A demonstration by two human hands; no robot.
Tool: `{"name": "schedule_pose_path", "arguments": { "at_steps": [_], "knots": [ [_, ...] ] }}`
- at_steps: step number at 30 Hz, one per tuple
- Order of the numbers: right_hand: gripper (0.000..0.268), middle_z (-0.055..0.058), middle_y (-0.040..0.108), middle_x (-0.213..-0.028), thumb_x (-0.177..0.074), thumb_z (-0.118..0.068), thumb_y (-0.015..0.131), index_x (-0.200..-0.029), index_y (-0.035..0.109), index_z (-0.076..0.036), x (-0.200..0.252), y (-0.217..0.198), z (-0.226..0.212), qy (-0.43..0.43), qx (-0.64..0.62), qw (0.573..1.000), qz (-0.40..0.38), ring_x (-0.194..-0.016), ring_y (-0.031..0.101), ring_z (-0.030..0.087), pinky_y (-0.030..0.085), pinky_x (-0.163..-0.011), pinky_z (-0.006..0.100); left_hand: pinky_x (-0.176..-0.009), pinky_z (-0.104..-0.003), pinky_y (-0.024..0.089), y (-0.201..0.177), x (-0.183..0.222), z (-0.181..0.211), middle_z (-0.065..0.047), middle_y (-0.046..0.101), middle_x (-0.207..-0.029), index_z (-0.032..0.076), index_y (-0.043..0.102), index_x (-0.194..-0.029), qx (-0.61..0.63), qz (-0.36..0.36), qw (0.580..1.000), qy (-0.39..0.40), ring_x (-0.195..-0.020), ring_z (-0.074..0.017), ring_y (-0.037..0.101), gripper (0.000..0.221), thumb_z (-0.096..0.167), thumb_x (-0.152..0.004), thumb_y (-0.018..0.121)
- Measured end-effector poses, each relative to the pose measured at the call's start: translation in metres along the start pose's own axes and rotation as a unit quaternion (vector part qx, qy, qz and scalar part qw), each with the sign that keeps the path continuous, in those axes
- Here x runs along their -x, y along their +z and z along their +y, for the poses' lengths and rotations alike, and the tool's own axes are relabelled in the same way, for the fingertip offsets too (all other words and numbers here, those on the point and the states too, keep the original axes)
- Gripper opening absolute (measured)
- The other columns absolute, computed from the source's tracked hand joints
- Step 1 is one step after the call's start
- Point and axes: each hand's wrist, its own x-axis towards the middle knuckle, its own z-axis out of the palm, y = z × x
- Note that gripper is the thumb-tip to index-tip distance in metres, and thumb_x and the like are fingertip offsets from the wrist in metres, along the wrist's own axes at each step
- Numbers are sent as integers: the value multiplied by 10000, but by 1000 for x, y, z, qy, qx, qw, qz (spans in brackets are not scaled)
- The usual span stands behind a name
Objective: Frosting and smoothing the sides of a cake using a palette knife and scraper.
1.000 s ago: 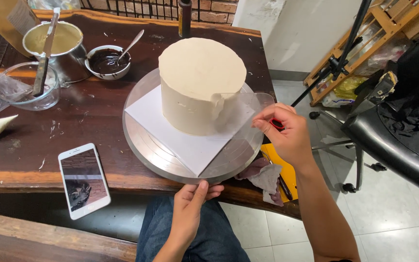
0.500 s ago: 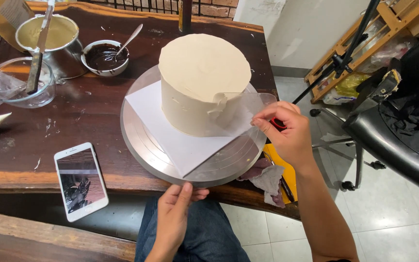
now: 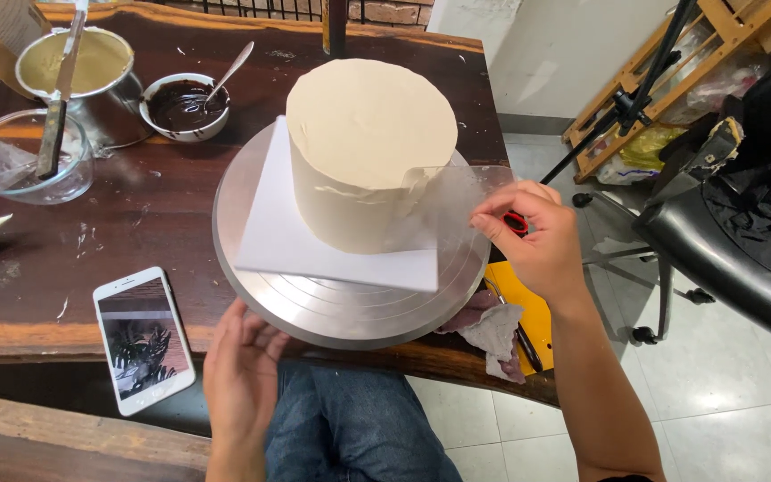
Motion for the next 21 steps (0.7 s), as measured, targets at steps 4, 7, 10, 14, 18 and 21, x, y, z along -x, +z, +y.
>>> {"name": "schedule_pose_path", "arguments": {
  "at_steps": [4, 7, 10, 14, 18, 21],
  "knots": [
    [60, 18, 683, -953, -843, -55, 791, -865, 736, -52, 0, -2, -1, 15, -2, 1000, -2, -957, 547, 169, 408, -939, 306, -893, -471, 602, -8, 2, -9, -172, 733, -946, 53, 673, -899, 18, -96, 994, -41, -944, -299, 714, 312, 299, -1044, 547],
    [60, 17, 696, -950, -840, -64, 794, -868, 741, -61, -1, -3, -1, 9, 9, 1000, 0, -941, 556, 166, 395, -952, 315, -893, -481, 592, -10, 4, -4, -297, 698, -1033, -103, 457, -1437, -5, -109, 990, -92, -943, -338, 705, 524, 221, -1025, 444],
    [62, 23, 700, -956, -840, -46, 789, -865, 732, -47, -1, -5, 2, 0, 3, 1000, 3, -934, 552, 172, 395, -956, 316, -897, -501, 601, -25, -6, 4, -153, 737, -939, 91, 592, -1321, 50, -140, 988, -48, -935, -335, 718, 327, 196, -1012, 574],
    [76, 24, 700, -960, -833, -55, 798, -880, 738, -54, -1, -7, 5, 7, 15, 1000, 5, -959, 549, 179, 400, -965, 319, -942, -435, 556, -17, -15, 25, -140, 702, -1054, 104, 438, -1555, 83, -105, 991, -9, -1019, -266, 674, 612, 222, -975, 593],
    [92, 33, 698, -953, -825, -66, 803, -893, 742, -53, 0, -8, 7, 9, 19, 1000, 3, -949, 544, 186, 391, -968, 325, -781, -317, 524, -13, -20, 26, -125, 688, -1122, 146, 137, -1693, 93, -72, 993, 23, -937, -176, 632, 927, 261, -939, 663],
    [92, 30, 686, -937, -830, -54, 804, -896, 740, -53, 1, -10, 10, 11, 17, 1000, 4, -923, 529, 175, 395, -957, 312, -855, -444, 580, -21, -16, 12, -34, 706, -902, 118, 481, -1427, 105, -151, 980, -70, -901, -226, 689, 522, 149, -933, 647]
  ]
}}
